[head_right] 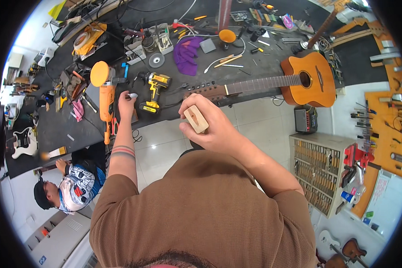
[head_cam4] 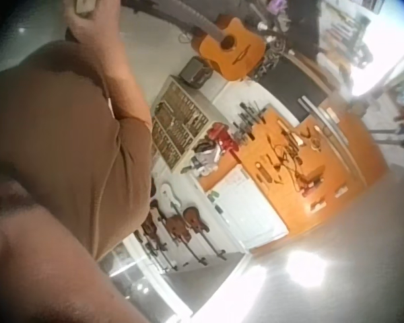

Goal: The person sands a wooden block with a sanding sponge, applies glue into its opening using a squeeze bottle, and trims an inserted piece on the block using scissors.

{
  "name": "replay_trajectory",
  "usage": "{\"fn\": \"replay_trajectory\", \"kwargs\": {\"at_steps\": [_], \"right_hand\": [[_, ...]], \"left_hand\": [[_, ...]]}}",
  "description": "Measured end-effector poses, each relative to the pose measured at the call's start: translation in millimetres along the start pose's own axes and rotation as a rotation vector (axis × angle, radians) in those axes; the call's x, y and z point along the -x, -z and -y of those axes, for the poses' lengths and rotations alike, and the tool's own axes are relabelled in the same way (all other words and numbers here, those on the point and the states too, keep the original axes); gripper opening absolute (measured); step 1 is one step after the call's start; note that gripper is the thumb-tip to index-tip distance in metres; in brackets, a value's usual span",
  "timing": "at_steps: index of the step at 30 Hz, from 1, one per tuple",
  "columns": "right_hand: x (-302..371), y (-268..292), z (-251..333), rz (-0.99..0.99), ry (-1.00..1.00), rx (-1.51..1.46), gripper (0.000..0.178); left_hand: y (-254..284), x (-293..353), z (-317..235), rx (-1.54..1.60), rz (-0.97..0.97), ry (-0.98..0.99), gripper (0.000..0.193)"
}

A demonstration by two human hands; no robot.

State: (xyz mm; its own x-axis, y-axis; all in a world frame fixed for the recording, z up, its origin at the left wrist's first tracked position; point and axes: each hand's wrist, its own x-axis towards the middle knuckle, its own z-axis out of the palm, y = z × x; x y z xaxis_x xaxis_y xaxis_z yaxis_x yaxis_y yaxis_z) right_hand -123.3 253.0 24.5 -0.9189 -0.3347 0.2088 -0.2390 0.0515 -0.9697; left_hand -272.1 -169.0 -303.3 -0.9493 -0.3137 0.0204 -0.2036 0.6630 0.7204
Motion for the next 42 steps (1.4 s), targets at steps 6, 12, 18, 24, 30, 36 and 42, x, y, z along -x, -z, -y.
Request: {"fn": "replay_trajectory", "kwargs": {"at_steps": [6,12,18,24,30,36,42], "right_hand": [[0,9,10,-0.056,0.024,0.057,0.029],[-4,27,9,-0.084,0.084,0.100,0.025],[-7,55,14,-0.165,0.119,0.129,0.028],[-9,124,-2,-0.130,0.217,0.175,0.032],[-20,220,-19,-0.028,0.351,0.234,0.035],[-32,318,-39,0.072,0.439,0.157,0.049],[-37,435,-20,0.287,0.419,0.192,0.085]], "left_hand": [[30,58,-77,0.135,-0.406,-0.151,0.033],[49,158,-253,0.544,0.156,-0.381,0.024],[53,200,-371,0.770,0.593,-0.636,0.115],[15,199,-442,0.712,0.509,-0.735,0.124],[-57,212,-497,0.638,0.348,-0.632,0.119],[-134,234,-573,0.741,0.179,-0.470,0.116],[-171,257,-638,0.775,0.088,-0.370,0.109]]}}
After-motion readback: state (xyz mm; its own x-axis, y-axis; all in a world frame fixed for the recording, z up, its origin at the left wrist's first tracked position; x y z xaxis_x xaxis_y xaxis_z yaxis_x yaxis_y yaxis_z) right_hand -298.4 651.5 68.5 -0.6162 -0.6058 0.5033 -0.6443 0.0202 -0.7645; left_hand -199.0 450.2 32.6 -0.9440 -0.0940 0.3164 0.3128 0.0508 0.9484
